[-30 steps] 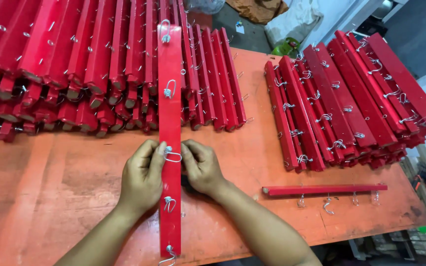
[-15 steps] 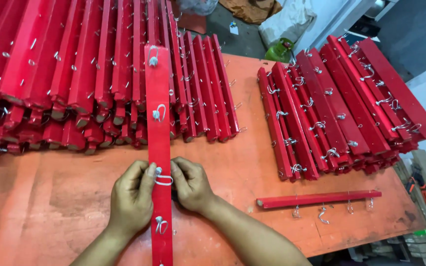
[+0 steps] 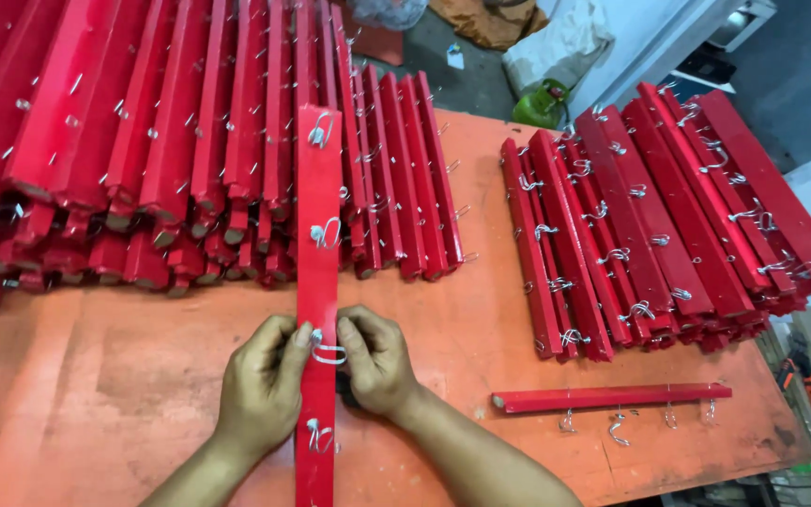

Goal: Adjusting metal hooks on red wooden bars using pliers at a workbench

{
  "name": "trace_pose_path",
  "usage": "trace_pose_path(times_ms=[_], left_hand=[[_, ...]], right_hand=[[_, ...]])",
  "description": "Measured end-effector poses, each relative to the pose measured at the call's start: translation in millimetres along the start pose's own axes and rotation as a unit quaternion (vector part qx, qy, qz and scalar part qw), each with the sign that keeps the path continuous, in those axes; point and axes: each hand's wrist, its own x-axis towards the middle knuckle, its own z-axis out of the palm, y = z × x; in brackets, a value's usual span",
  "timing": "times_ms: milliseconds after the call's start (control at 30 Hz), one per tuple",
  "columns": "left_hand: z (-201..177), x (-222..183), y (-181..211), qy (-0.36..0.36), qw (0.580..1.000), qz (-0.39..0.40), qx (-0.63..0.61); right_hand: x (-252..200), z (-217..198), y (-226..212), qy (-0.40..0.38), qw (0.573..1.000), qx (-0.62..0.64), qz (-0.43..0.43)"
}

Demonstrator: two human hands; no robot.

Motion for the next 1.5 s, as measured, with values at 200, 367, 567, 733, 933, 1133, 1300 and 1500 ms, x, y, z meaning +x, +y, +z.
trace_pose_path(times_ms=[200,367,567,733,933,1133,1300,1500], left_hand=[[-6,5,-1,-0.023,1.0,-0.007,-0.013],[-7,8,5,-0.038,0.997,-0.012,-0.066],[-10,7,14,-0.047,0.997,-0.03,-0.055],[-6,2,13,-0.057,0.998,-0.017,-0.036],[-3,1,8,-0.067,0.996,-0.017,-0.054],[-1,1,8,-0.074,0.996,0.024,-0.036],[0,2,6,-0.08,0.996,0.009,-0.033],[-2,2,7,-0.09,0.996,0.012,-0.003]], right_hand=[[3,0,-14,-0.028,0.998,0.021,0.053],[3,1,-14,-0.027,0.986,0.124,0.112],[19,-12,-23,0.015,0.991,0.069,0.112],[35,-29,-31,0.044,0.994,0.056,0.081],[60,-42,-37,0.044,0.996,-0.011,0.079],[92,-52,-42,0.052,0.996,-0.044,0.051],[102,-48,-37,0.039,0.997,-0.005,0.071],[105,-41,-31,0.058,0.997,-0.055,0.001]])
